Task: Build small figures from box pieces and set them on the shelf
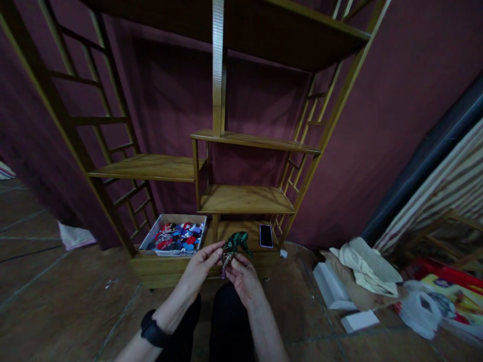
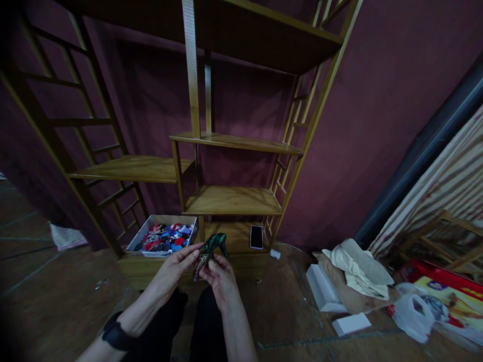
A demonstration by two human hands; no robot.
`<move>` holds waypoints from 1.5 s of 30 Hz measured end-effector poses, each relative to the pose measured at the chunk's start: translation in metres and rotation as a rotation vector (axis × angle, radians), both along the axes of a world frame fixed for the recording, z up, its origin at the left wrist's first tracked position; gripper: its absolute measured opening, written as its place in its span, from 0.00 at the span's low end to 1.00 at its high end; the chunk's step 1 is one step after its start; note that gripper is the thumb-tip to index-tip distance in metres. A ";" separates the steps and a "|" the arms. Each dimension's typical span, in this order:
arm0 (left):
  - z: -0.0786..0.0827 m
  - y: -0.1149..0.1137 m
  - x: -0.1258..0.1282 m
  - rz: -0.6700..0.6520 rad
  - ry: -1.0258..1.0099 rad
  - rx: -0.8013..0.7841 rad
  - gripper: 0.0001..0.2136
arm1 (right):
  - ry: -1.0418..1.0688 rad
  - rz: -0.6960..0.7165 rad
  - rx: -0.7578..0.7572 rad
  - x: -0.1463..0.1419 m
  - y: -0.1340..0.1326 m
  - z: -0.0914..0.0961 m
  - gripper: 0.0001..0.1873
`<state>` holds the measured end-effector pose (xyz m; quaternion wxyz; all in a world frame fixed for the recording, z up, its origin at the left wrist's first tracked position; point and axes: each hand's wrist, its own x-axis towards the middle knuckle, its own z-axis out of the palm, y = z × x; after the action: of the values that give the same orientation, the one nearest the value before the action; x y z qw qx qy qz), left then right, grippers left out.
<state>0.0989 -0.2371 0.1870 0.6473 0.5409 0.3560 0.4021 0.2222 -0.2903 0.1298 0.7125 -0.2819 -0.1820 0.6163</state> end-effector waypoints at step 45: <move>0.000 -0.015 -0.007 -0.115 1.008 1.694 0.14 | -0.222 -0.111 -0.082 0.008 -0.004 -0.051 0.15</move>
<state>0.0923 -0.2519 0.1867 -0.1627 0.9501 0.1578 0.2144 0.2305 -0.2943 0.0792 0.7088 -0.3869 -0.2184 0.5480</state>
